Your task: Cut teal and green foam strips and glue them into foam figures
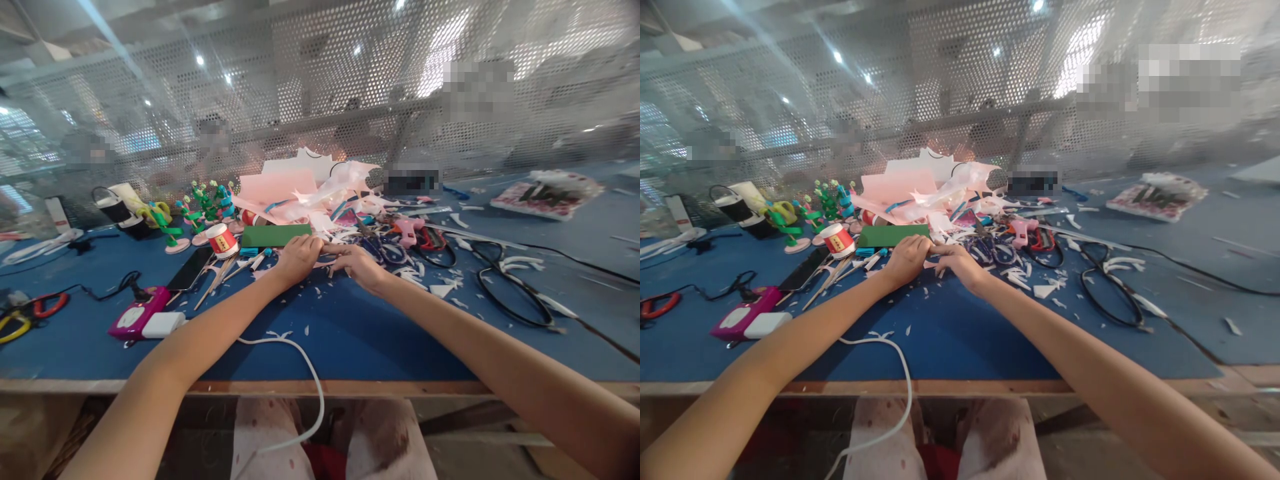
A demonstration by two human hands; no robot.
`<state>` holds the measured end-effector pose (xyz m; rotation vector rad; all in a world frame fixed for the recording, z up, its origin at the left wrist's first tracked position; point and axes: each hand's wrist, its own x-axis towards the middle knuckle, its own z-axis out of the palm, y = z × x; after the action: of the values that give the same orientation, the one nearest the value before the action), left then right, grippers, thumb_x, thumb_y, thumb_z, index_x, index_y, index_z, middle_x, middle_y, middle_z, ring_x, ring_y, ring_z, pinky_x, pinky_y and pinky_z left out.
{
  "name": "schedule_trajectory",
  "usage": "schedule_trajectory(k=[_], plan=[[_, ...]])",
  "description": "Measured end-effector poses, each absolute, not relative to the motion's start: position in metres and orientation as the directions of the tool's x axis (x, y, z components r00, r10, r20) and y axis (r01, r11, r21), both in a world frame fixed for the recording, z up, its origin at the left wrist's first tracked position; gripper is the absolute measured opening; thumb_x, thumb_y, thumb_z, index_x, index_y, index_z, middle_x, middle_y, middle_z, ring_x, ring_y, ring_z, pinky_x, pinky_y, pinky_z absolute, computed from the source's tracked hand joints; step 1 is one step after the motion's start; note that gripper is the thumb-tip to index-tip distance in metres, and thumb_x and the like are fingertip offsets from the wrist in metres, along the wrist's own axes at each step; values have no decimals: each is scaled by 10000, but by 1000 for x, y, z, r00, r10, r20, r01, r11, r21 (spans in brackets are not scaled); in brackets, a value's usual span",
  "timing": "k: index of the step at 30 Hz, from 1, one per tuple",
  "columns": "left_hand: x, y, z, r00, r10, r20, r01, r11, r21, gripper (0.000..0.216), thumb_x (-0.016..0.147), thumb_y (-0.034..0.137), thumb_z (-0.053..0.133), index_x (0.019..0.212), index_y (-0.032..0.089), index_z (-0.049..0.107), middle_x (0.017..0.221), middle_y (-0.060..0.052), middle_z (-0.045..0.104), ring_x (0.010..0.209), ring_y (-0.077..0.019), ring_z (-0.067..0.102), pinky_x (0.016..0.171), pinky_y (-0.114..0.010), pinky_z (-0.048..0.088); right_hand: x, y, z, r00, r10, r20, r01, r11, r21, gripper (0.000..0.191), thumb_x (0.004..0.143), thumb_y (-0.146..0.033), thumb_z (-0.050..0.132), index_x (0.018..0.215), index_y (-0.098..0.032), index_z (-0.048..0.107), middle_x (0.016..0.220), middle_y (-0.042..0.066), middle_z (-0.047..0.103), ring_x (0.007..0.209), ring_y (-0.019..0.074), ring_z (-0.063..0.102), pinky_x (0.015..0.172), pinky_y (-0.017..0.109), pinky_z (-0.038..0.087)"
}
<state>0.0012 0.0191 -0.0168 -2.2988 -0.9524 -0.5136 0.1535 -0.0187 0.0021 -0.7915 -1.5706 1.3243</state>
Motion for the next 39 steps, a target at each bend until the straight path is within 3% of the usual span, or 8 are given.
schedule_trajectory(k=[3, 8, 16, 29, 39], plan=[[2, 19, -16, 661, 520, 540, 743, -552, -379, 154, 891, 149, 348, 860, 140, 498, 776, -74, 597, 790, -203, 563, 702, -313, 399, 148, -22, 3, -327, 933, 147, -271, 57, -961, 250, 451, -97, 468, 562, -201, 666, 825, 31, 694, 1104, 259, 529, 933, 372, 442], [2, 18, -16, 650, 533, 542, 755, -535, -380, 143, 883, 147, 361, 855, 142, 502, 775, -76, 601, 784, -207, 565, 708, -320, 394, 147, -23, 6, -307, 951, 34, -401, -97, -911, 224, 448, -104, 443, 537, -176, 636, 781, 68, 687, 1064, 256, 543, 892, 378, 471], [3, 18, -17, 644, 502, 577, 760, -509, -405, 171, 893, 156, 345, 856, 136, 511, 749, -82, 593, 770, -216, 563, 689, -327, 389, 152, -24, 10, -426, 904, -18, -395, -204, -896, 203, 526, -169, 426, 611, -161, 610, 820, 128, 675, 1002, 267, 573, 881, 440, 462], [1, 22, -14, 689, 517, 509, 720, -570, -396, 171, 915, 188, 337, 862, 137, 491, 783, -71, 590, 788, -191, 573, 709, -298, 409, 152, -26, 12, -419, 907, -29, -414, -220, -883, 191, 540, -200, 405, 616, -174, 579, 853, 141, 673, 971, 273, 577, 892, 460, 435], [0, 19, -13, 678, 481, 556, 729, -536, -425, 190, 911, 136, 300, 866, 137, 484, 748, -75, 582, 760, -195, 580, 685, -306, 409, 158, -23, 12, -495, 867, -53, -450, -308, -838, 494, 726, -355, 308, 905, -68, 667, 957, 201, 663, 951, 316, 578, 898, 517, 388]])
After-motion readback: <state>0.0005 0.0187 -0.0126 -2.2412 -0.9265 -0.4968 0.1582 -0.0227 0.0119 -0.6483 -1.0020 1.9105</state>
